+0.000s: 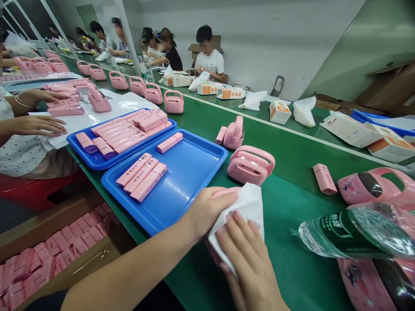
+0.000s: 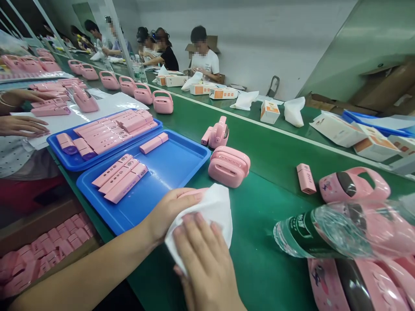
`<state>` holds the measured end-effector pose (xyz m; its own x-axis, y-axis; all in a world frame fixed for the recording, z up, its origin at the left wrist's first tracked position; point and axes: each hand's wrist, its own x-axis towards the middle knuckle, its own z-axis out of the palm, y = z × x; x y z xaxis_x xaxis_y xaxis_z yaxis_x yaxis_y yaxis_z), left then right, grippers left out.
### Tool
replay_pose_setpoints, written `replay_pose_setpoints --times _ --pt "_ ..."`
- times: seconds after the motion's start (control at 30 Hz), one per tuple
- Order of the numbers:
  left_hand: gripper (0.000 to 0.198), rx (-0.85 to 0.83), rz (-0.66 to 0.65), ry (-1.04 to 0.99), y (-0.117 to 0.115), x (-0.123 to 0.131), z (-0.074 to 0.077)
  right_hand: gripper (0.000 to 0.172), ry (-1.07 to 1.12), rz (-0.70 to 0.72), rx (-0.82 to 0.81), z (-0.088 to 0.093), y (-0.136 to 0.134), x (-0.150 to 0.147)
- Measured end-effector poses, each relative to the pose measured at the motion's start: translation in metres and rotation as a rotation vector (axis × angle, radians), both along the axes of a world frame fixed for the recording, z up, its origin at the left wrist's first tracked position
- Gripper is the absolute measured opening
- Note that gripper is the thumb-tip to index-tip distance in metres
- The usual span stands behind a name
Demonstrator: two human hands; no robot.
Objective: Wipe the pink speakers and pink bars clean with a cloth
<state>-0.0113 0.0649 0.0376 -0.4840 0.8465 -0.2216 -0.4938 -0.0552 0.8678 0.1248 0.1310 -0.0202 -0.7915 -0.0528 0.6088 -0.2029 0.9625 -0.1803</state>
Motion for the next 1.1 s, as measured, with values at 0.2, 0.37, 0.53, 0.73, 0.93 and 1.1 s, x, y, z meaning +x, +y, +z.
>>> replay_pose_setpoints --times 0.2,0.37,0.53,0.73,0.93,1.1 --pt "0.038 0.180 -0.201 -0.077 -0.011 -0.007 -0.013 0.048 -0.122 -0.324 -0.953 -0.005 0.008 0.002" --pt "0.054 0.245 -0.275 -0.039 -0.021 -0.003 -0.016 0.051 -0.142 -0.277 -1.345 0.005 0.009 -0.003" --pt "0.059 0.278 -0.224 0.119 -0.026 0.007 -0.021 0.046 -0.111 -0.168 -1.555 -0.005 0.014 -0.001" --pt "0.082 0.243 -0.328 0.353 -0.034 0.007 -0.022 0.039 -0.105 -0.116 -1.604 -0.011 0.021 0.003" --pt "0.071 0.112 -0.173 0.706 -0.034 0.014 -0.025 0.039 -0.116 -0.220 -1.720 0.001 0.021 -0.005" --pt "0.042 0.025 -0.009 0.600 -0.015 0.029 -0.017 0.043 -0.045 -0.400 -1.274 0.002 0.016 0.000"
